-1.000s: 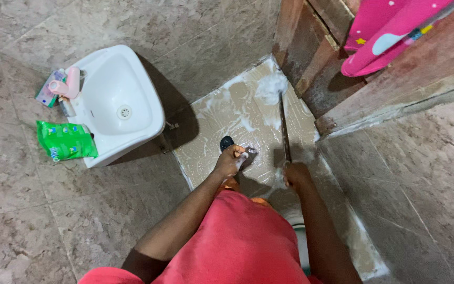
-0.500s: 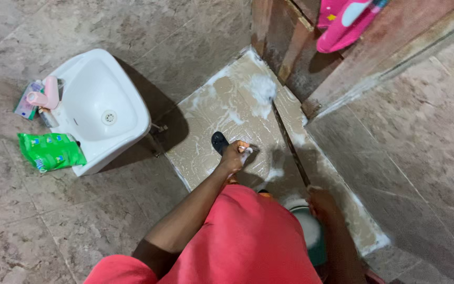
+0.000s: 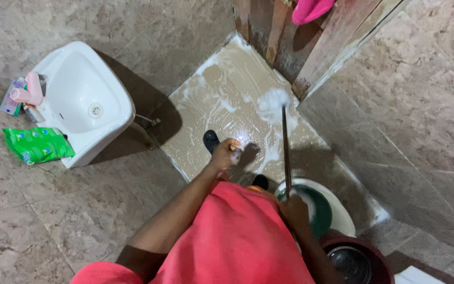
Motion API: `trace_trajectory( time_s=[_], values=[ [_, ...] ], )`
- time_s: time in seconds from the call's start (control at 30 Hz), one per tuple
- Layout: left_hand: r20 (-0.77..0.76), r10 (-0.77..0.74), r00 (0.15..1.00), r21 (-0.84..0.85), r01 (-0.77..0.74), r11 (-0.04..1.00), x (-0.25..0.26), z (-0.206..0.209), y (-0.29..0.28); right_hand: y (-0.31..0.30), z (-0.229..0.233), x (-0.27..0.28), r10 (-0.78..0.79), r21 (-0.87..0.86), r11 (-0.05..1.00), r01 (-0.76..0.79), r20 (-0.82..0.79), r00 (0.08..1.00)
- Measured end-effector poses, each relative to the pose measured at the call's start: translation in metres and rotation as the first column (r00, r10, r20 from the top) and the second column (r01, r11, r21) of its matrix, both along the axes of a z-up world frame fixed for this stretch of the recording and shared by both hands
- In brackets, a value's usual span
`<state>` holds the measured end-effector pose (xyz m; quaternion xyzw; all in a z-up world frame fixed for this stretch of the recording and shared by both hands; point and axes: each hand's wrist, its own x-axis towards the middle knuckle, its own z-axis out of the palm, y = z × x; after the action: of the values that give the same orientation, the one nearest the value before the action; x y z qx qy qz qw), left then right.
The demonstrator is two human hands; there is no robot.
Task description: The person scrubs a tiled bathroom floor using a long-handled tool with a cloth attached, moving around a sink and toilet. They use soapy water from a bucket to clean the surface.
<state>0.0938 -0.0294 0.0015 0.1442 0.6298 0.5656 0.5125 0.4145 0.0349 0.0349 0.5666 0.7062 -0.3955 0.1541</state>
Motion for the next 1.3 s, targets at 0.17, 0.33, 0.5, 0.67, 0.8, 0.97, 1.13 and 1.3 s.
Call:
trace_trajectory(
  time_s=[0.17, 0.33, 0.5, 0.67, 0.8, 0.97, 1.13, 1.3],
  values=[
    [-0.229, -0.112, 0.967, -0.207, 0.064, 0.976, -0.027, -0.002, -0.016, 0.039, -0.078, -0.035, 0.392, 0.368, 0.856, -0.364, -0.001, 0.92],
    [-0.165, 0.023, 0.986, -0.063, -0.033, 0.997, -0.034, -0.012, -0.021, 0.065, -0.102, -0.06, 0.65, 0.581, 0.569, -0.583, 0.118, 0.751],
    [-0.14, 0.028, 0.99, -0.154, -0.049, 0.987, -0.048, -0.006, -0.017, 0.065, -0.07, -0.054, 0.292, 0.08, 0.95, -0.302, 0.114, 0.95],
    [-0.207, -0.037, 0.978, -0.219, -0.009, 0.976, -0.031, -0.002, 0.002, 0.039, -0.032, 0.012, 0.459, -0.006, 0.882, -0.47, 0.225, 0.859],
    [-0.194, -0.035, 0.98, -0.107, 0.014, 0.994, -0.016, -0.009, 0.011, 0.038, 0.029, 0.026, -0.43, -0.587, 0.718, 0.374, 0.05, 0.902],
    [-0.195, -0.083, 0.977, -0.293, 0.023, 0.956, -0.019, 0.017, 0.005, 0.047, 0.053, -0.018, -0.839, -0.827, 0.305, 0.472, 0.001, 0.544],
    [-0.127, -0.03, 0.991, -0.209, 0.003, 0.978, -0.027, 0.02, -0.011, 0.075, -0.029, -0.106, -0.884, -0.962, 0.193, 0.192, -0.085, 0.46],
    [-0.157, -0.01, 0.988, -0.283, -0.035, 0.958, -0.041, 0.026, -0.023, 0.109, -0.096, -0.211, -0.8, -0.94, 0.278, 0.199, -0.112, 0.59]
  ],
)
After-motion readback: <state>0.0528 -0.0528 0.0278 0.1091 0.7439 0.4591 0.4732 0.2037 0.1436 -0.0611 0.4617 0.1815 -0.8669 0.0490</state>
